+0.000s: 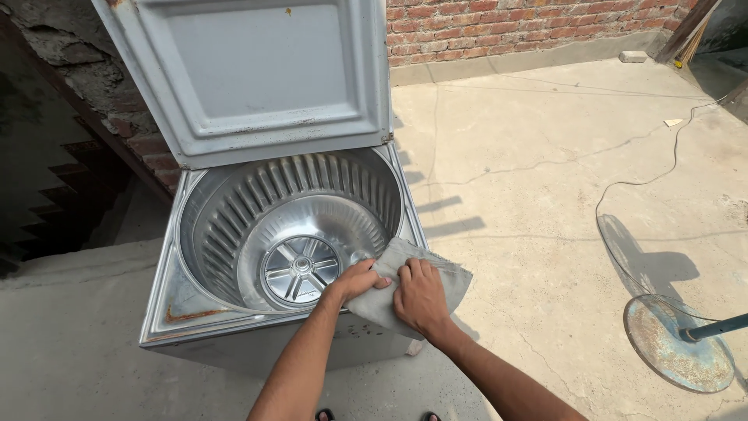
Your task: Cleaning the inner tub and lid of a washing machine with a cloth.
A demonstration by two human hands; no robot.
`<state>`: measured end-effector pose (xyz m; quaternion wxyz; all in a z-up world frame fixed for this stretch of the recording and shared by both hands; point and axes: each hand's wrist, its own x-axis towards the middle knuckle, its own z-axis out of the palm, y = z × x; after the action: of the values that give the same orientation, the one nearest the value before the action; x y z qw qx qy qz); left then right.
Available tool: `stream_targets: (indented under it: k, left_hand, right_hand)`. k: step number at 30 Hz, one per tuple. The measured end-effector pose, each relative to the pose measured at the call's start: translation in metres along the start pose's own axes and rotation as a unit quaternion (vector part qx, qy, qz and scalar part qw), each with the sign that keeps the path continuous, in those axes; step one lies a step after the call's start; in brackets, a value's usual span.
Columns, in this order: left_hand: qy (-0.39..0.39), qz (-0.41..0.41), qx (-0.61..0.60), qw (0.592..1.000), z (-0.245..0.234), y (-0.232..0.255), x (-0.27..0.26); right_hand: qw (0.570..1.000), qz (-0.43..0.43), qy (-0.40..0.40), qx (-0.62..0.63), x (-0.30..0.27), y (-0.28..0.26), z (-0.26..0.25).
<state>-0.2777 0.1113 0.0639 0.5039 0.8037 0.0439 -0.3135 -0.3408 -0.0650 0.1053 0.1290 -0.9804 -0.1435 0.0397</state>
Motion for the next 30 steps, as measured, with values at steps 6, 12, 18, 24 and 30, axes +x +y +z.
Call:
stream_targets:
  k: [6,12,18,24,30]
  left_hand:
    - [0.047,-0.004,0.135,0.99,-0.014,-0.035,-0.015]
    - [0.051,0.01,0.231,0.972,-0.02,-0.039,-0.031]
    - [0.054,-0.028,0.306,0.95,-0.036,-0.048,-0.021]
    - [0.058,-0.175,0.322,0.929,-0.076,-0.091,-0.045]
    - [0.128,-0.195,0.27,0.934,-0.063,-0.047,-0.061]
  right_hand:
    - [0.973,-0.159,0.169,0.001,0.006,-0.01,0.093]
    - [0.954,-0.28,0.107,-0.002,0.005,0.017,0.076]
    - [0.952,-0.283,0.109,-0.048,0.006,0.061,0.069]
    - [0.968,-0.242,0.069,0.012,0.005,0.102,0.054]
    - [0.983,-0.181,-0.019,0.03,0.026,0.022,0.019]
